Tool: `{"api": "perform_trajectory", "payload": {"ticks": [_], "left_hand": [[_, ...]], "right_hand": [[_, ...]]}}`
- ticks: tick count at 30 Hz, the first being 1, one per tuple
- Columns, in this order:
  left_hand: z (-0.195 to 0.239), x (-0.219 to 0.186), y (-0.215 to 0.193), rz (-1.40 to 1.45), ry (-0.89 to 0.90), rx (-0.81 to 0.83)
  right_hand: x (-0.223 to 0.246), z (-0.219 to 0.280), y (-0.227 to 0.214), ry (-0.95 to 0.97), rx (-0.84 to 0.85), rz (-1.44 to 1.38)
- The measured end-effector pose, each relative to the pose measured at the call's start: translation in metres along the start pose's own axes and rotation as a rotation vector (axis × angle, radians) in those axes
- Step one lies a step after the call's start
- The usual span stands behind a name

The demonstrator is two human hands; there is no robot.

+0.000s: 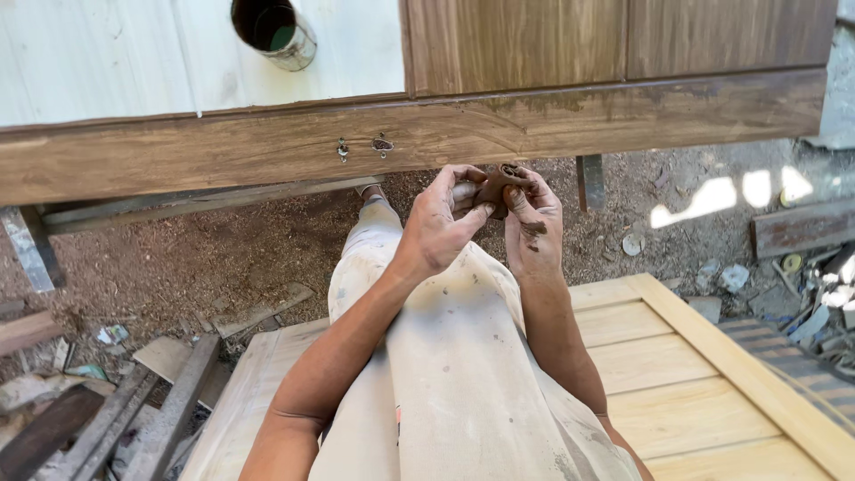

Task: The person applies a dark wood stain to a large wooden panel using a cloth. They repeatedly dip the cloth into a metal can and rub the stain onto the surface, covering the frame and panels systematically.

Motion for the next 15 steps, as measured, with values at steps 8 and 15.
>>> {"api": "perform_trajectory", "payload": {"ticks": [8,15], "left_hand": [[0.02,-0.013,-0.054,-0.358,0.137,-0.332],[-0.01,0.023,-0.143,-0.345,0.08,-0.457]], "right_hand": [[-0.042,-0.02,0.023,0.024,0.113,0.02],[-0.121,-0.061,0.071,0.135,0.007,0.157]]}}
Point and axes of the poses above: each hand's wrist, its own z-axis away from the middle knuckle, its own y-axis out of the palm, x = y × z, the point moved 7 cm from there along -z, towards the middle knuckle, and after that the axes turned 9 degrees about -z, right-handed, at the moved point
